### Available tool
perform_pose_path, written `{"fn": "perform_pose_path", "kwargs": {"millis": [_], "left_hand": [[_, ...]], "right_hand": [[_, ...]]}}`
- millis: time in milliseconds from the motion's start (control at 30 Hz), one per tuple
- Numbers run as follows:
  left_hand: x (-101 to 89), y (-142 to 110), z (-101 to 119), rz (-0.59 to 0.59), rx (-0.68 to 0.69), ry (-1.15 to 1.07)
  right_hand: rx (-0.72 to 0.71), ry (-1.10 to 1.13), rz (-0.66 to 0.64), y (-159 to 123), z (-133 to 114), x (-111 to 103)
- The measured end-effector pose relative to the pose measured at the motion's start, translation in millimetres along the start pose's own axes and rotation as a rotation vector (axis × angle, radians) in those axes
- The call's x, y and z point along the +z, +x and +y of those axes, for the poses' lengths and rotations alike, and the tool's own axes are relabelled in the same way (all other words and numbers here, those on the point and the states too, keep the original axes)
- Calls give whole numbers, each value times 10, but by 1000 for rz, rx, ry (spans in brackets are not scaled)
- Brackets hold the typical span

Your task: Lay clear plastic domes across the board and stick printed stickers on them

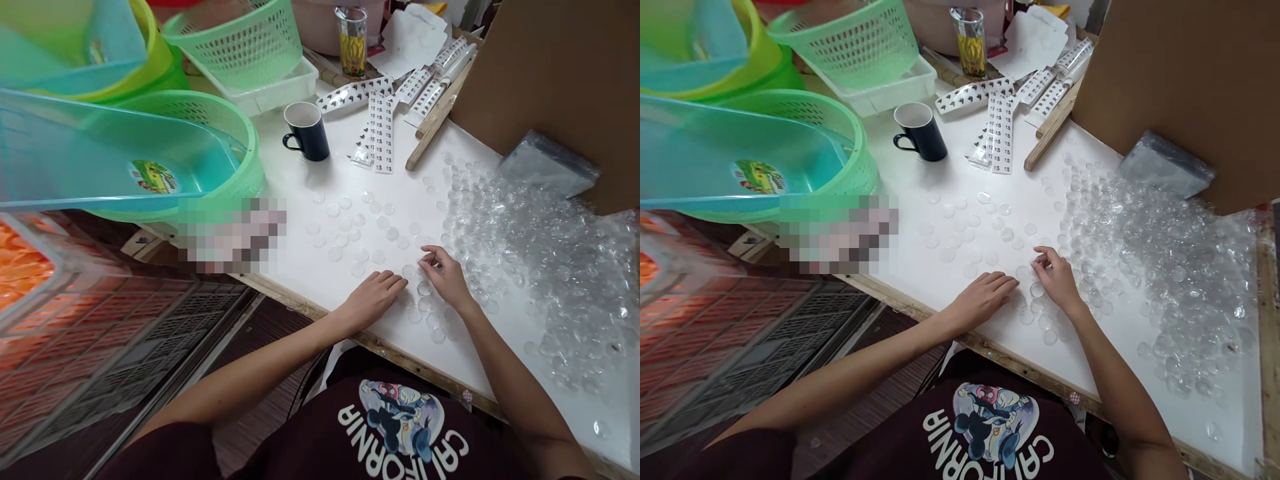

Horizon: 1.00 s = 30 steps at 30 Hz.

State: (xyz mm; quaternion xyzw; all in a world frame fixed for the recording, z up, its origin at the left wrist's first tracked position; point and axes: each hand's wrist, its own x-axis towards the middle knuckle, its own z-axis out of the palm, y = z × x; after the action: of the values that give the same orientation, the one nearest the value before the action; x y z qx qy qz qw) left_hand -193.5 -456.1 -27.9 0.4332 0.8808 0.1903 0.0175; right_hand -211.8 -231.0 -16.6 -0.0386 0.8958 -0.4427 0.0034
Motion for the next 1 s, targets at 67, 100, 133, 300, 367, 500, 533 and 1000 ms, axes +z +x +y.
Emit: {"fn": "perform_pose_path", "kwargs": {"millis": [67,100,133,300,367,500,533,1000], "left_hand": [[1,-18,-20,-11,0,15],[-8,-35,-30,-13,-11,22],[-24,-59,-40,-12,-24,26],[-112,-231,-71,-3,-54,35],[-135,-295,-83,-14,-66,37],[-156,-307,-101,-12,-109,26],[-154,-275,-100,-1,-111,27],[-108,-42,-193,1,-95,8]], "right_hand": [[-1,-22,23,22,32,-9],[-14,-63,44,27,55,-11],[-34,-114,64,27,79,-10],[-143,-350,47,-41,118,28],[-167,-370,-17,-73,88,41],[-181,-299,-65,-36,47,32],[-182,-293,-23,5,52,29],[-140,-401,198,577,213,67]]}}
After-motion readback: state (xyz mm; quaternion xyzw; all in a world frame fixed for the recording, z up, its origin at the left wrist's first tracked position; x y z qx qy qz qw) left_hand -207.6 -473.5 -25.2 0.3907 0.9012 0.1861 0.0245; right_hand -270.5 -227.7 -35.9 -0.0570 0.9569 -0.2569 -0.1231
